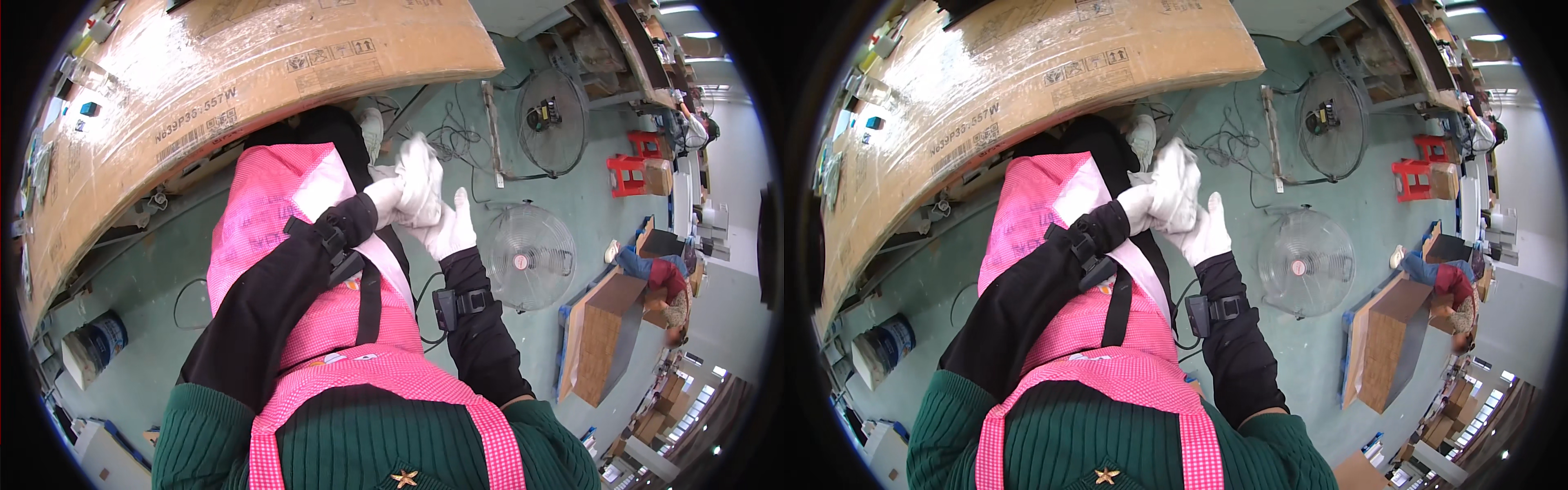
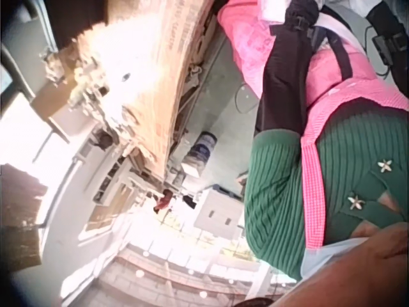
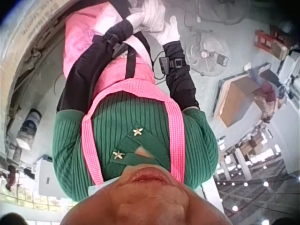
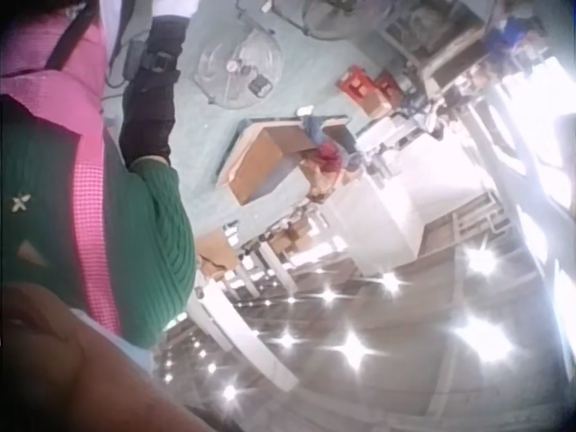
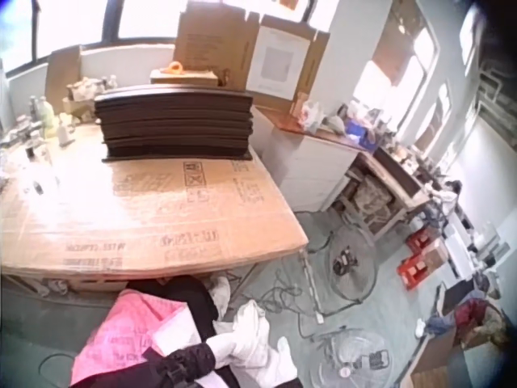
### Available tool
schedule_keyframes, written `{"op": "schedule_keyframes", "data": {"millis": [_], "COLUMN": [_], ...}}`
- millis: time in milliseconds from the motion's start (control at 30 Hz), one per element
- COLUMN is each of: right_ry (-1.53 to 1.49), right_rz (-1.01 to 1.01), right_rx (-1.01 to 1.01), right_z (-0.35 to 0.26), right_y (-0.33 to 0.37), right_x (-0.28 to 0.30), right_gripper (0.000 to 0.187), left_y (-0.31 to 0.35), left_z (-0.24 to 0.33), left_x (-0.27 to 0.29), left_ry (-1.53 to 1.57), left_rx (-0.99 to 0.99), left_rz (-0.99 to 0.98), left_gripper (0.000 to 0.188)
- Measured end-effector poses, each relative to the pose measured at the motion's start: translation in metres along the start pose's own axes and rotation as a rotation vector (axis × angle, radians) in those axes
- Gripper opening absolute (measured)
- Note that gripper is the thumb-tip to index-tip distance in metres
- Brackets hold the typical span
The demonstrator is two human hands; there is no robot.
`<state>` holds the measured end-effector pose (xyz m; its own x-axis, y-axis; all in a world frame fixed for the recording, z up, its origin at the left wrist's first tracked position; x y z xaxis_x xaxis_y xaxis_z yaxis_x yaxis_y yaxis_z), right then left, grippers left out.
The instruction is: Cleaning and inspecting long black furniture boards with a cloth and cleaning block.
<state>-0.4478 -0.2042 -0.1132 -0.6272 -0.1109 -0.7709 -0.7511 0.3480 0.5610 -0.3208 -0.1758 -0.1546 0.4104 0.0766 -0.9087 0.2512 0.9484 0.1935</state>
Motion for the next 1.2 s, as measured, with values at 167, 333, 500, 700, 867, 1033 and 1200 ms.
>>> {"op": "schedule_keyframes", "data": {"millis": [167, 333, 500, 700, 867, 1033, 1200], "right_ry": [0.383, 0.239, -0.003, 0.43, 0.97, 1.265, 1.398], "right_rz": [-0.098, -0.13, -0.075, -0.269, -0.467, -0.766, -1.002], "right_rx": [0.253, 0.153, 0.151, 0.493, 0.469, 0.288, 0.069], "right_z": [-0.018, 0.005, 0.0, -0.039, -0.023, 0.039, 0.099], "right_y": [-0.033, -0.048, -0.036, -0.028, -0.046, -0.062, -0.068], "right_x": [0.017, 0.046, 0.031, -0.088, -0.196, -0.254, -0.275], "right_gripper": [0.053, 0.047, 0.064, 0.049, 0.047, 0.044, 0.042], "left_y": [0.008, 0.006, 0.028, 0.094, 0.15, 0.16, 0.242], "left_z": [0.022, -0.001, 0.01, 0.074, 0.122, 0.143, 0.149], "left_x": [-0.045, -0.019, -0.061, -0.103, -0.115, -0.024, -0.057], "left_ry": [-1.464, -1.777, -1.701, -1.613, -1.319, -1.137, -0.899], "left_rx": [0.184, -0.081, -0.3, -0.771, -0.492, -0.902, -1.085], "left_rz": [0.245, 0.151, 0.089, 0.097, 0.714, 1.161, 1.081], "left_gripper": [0.033, 0.036, 0.031, 0.026, 0.038, 0.051, 0.047]}}
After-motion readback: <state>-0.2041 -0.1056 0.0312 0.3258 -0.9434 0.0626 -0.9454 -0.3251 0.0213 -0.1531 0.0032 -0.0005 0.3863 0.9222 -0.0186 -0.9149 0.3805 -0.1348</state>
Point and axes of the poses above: each hand's wrist, its own y-axis away from the middle knuckle, its own x-axis out of the back of the hand, z = x × y, the point moved 4 cm from there along -y, towards the middle knuckle, and after that the axes turned 15 degrees about -z, right-handed, at the moved point
